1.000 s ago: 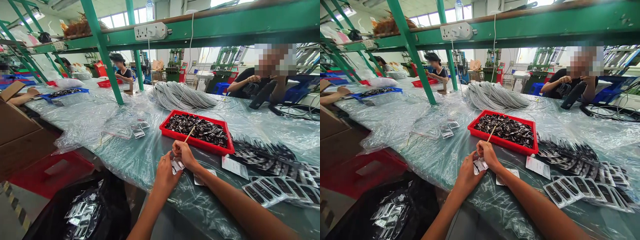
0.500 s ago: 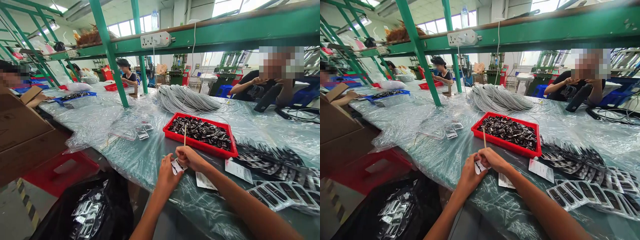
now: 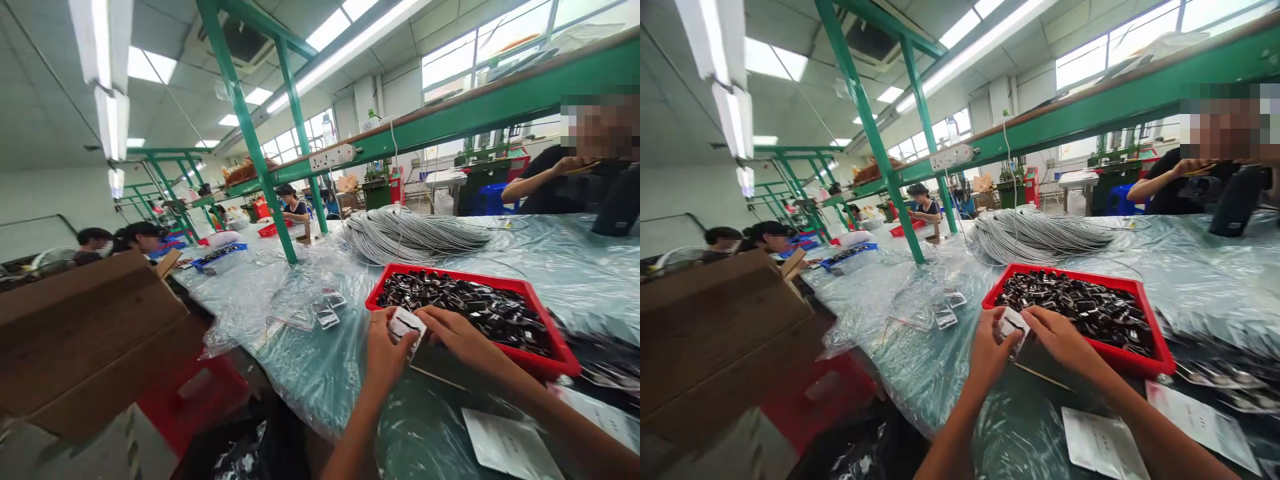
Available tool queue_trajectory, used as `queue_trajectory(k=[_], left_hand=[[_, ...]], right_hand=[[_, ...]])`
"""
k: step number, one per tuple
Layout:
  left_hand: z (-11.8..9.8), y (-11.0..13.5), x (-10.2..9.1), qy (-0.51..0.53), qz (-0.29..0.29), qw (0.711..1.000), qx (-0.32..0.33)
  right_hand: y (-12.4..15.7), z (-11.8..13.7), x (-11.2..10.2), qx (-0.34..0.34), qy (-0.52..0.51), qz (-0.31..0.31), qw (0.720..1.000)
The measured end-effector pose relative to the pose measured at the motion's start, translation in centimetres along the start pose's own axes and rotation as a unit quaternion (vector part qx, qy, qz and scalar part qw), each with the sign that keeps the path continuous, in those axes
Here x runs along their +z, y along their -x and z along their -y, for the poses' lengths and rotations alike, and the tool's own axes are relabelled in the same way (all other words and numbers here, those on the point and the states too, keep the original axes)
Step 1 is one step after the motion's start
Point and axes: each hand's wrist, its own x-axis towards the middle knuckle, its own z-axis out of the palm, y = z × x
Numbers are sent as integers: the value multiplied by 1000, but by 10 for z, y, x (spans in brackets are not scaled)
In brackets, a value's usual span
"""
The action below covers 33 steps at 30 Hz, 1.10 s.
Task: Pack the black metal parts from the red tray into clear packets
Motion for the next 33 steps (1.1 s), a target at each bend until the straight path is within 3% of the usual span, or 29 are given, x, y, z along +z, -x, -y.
queue_trajectory(k=[2,5,8,10,13,17,19,24,27,30,33], left_hand=[[-3,-25,13,85,54,995,-15],[-9,-54,32,195,84,977,-20],[-9,-69,52,251,70,965,-10],[-4,-70,62,262,30,964,-23],[7,-65,70,264,-35,962,-63],[16,-62,63,250,-57,965,-52],[16,-63,56,249,-33,967,-49],[11,-68,43,229,109,967,-27],[12,-73,40,202,102,974,-32],[19,-78,41,165,28,984,-67],[25,-80,42,177,-3,979,-98]], right_hand=[[-5,-6,-13,-5,2,-71,997],[-12,-18,-31,-27,41,-152,987],[-17,-25,-37,-86,120,-248,957],[-18,-26,-32,-137,195,-291,927],[-20,-23,-15,-161,245,-248,923],[-23,-15,1,-118,187,-220,950],[-25,-13,-1,-82,129,-204,967],[-26,-17,-26,33,-39,-111,993],[-26,-23,-41,72,-88,-83,990],[-28,-27,-50,74,-21,-173,982],[-29,-27,-47,22,113,-299,947]])
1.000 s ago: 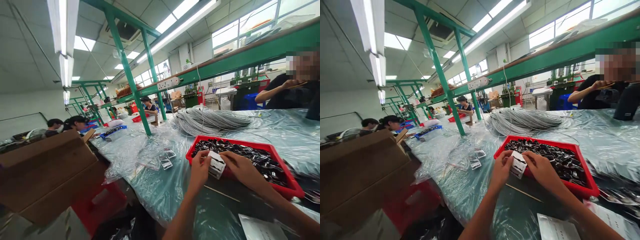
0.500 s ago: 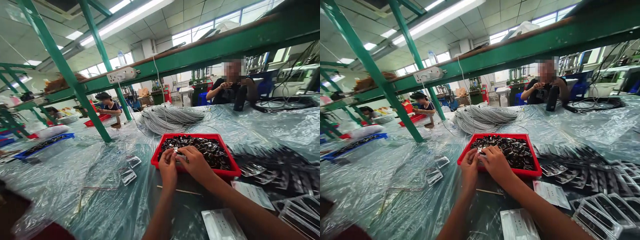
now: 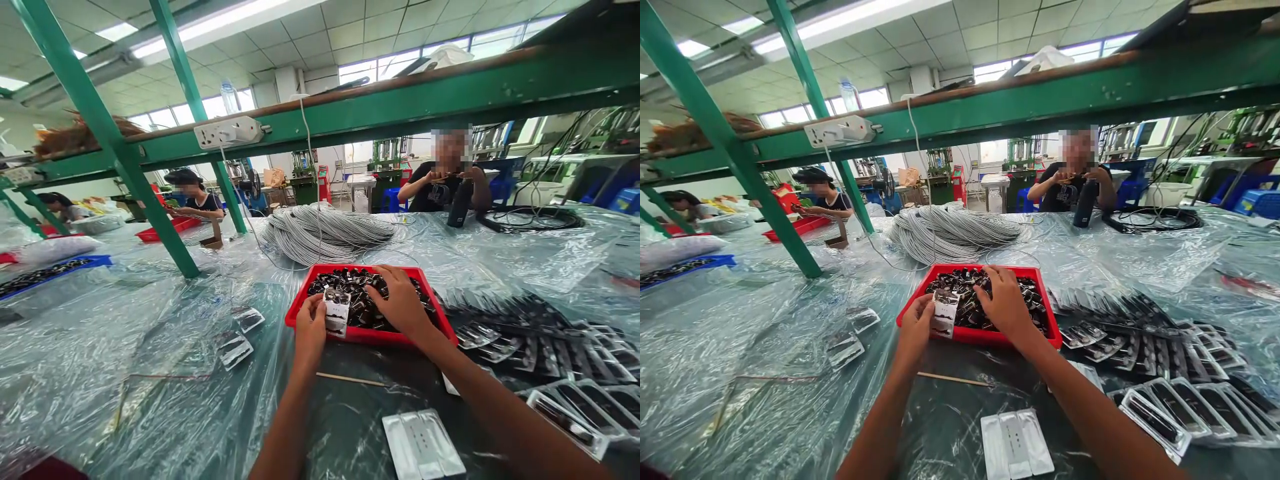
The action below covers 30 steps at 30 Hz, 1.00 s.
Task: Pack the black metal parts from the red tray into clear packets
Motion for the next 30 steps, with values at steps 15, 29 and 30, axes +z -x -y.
queue_trajectory(k=[15,29,30], left_hand=[[-2,13,7,166,86,982,16],[-15,5,-7,30,192,979,54],[-15,3,-9,22,197,979,53]], right_hand=[[17,10,23,185,-357,209,891],[12,14,6,-120,-23,239,963],[12,14,5,-130,-2,245,961]])
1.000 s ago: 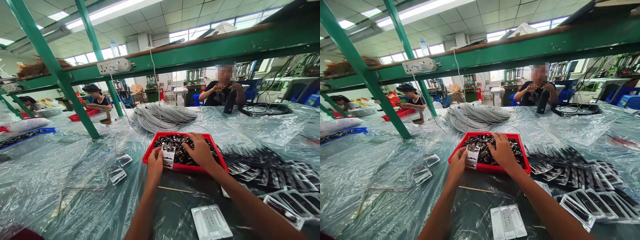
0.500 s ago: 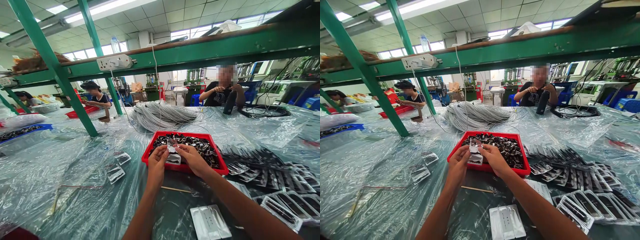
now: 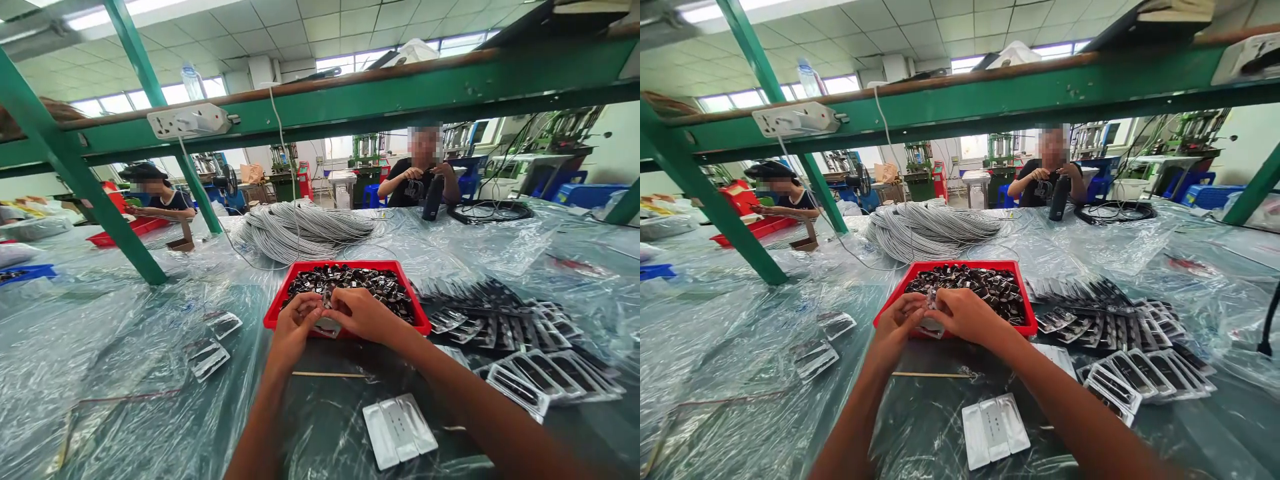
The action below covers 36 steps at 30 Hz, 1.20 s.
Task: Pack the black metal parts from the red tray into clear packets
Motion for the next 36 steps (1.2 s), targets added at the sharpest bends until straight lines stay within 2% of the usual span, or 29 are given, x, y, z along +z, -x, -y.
queue_trajectory(k=[2,4,8,11,13,15,16,18,21,24,26,29,30,31,32,34,35,36], left_hand=[[2,-2,-2,-15,-15,1000,-10],[6,-3,-2,-30,-61,998,-18],[17,-5,-4,-67,-176,982,-16],[19,-5,-5,-58,-204,977,-8],[17,-3,-2,-30,-178,983,-16],[14,0,4,8,-145,989,-29],[13,1,7,29,-131,990,-35],[13,2,12,66,-102,992,-47],[14,2,14,100,-83,990,-51],[14,3,14,139,-105,984,-30],[13,4,15,175,-106,979,-18],[8,5,16,219,-92,971,-6],[7,5,15,217,-87,972,-2],[6,5,14,199,-84,976,2],[4,5,13,167,-86,982,5],[2,5,10,85,-110,990,13],[0,5,8,49,-122,991,17],[-1,5,7,26,-123,992,20]], right_hand=[[0,-1,-2,-8,48,13,999],[-1,-4,-3,0,68,13,998],[-3,-13,-5,98,84,-66,989],[-4,-12,-3,162,114,-125,972],[-4,-7,1,188,37,-106,976],[-5,-3,5,198,-111,-52,972],[-5,-1,7,202,-185,-36,961],[-5,1,8,211,-286,-50,933],[-6,1,7,222,-326,-95,914],[-6,1,9,223,-366,-101,898],[-6,2,13,233,-433,-85,867],[-5,3,19,248,-526,-4,814],[-4,4,20,257,-522,24,813],[-4,4,20,266,-490,33,829],[-4,4,19,271,-430,13,861],[-3,4,15,254,-254,-94,929],[-2,4,12,223,-173,-139,949],[-2,4,10,182,-118,-155,964]])
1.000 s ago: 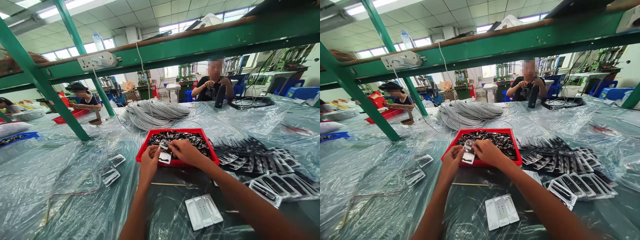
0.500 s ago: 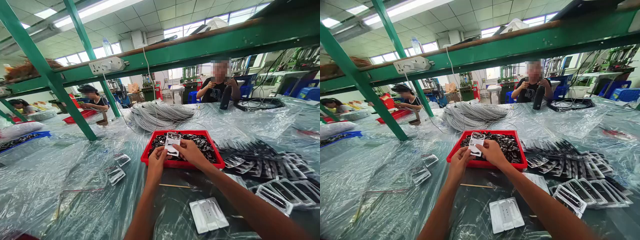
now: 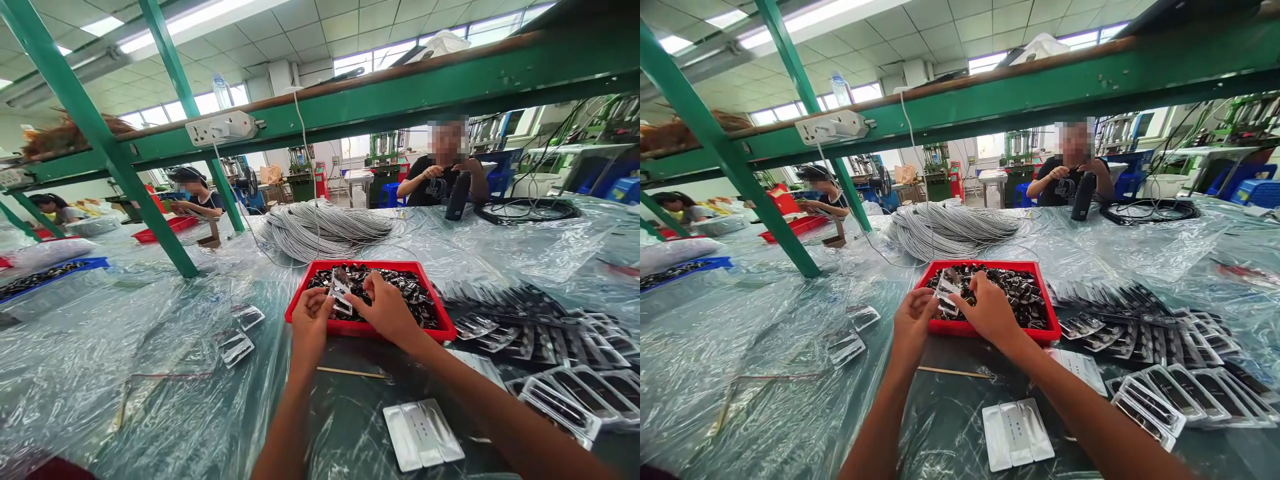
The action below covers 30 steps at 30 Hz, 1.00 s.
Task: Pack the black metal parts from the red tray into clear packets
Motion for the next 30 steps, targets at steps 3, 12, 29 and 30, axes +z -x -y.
queue_trajectory(k=[3,12,29,30], left_hand=[[-5,1,-2,-8,91,996,-9],[-4,-16,-34,-166,-67,983,35],[-24,95,-42,-406,-61,892,188],[-21,115,-35,-408,38,896,169]], right_hand=[[0,1,-5,-100,21,104,989],[1,-9,2,-112,93,36,989],[49,19,29,-198,338,396,830],[43,22,19,-181,309,369,858]])
